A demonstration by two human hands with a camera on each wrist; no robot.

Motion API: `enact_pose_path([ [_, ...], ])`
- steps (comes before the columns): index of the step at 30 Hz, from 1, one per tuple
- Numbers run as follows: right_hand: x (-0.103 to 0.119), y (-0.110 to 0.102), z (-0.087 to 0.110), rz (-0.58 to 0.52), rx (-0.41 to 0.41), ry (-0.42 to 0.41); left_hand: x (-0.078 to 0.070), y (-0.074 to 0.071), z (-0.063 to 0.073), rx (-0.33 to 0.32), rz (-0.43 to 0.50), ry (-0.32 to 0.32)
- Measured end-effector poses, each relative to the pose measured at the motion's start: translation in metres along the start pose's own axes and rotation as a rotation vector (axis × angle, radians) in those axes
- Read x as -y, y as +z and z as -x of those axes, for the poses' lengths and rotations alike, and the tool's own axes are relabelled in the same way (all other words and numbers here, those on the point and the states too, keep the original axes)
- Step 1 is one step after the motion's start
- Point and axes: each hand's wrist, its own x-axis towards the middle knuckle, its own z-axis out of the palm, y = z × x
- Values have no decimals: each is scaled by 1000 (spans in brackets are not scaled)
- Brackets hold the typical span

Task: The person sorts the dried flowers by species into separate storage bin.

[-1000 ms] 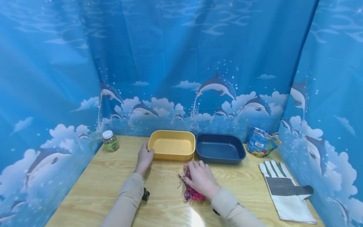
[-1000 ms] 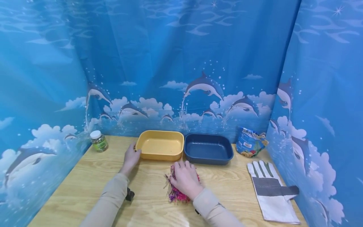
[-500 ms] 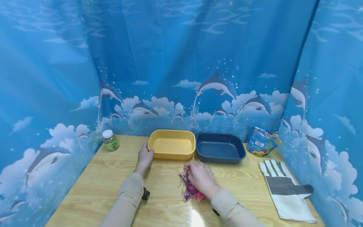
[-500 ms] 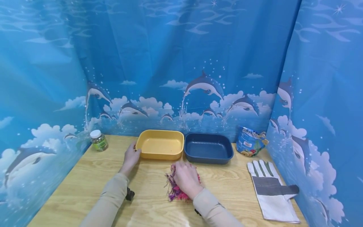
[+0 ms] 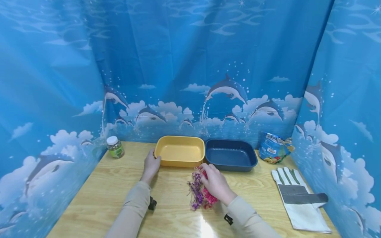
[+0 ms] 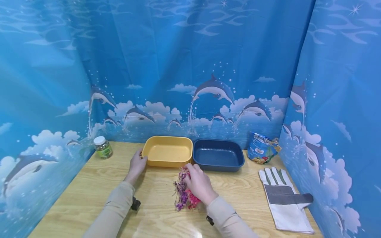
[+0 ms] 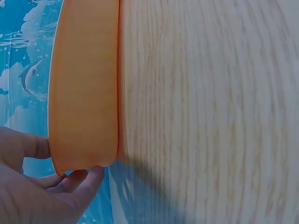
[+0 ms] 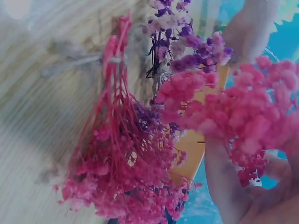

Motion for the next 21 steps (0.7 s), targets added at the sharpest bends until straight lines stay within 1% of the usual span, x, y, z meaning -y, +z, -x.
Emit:
enact_pose_path([
  [4, -3, -5, -2, -79, 7, 54, 0, -1, 0, 3, 3, 2],
  [8, -4, -9, -3, -139, 7, 77, 1, 0, 0, -1, -5, 10],
  [15, -4, -12, -4, -231, 55, 132, -1, -1, 1, 10, 12, -11],
  [21, -4, -15, -5, -310, 57, 135, 0, 0, 1, -1, -1, 1],
])
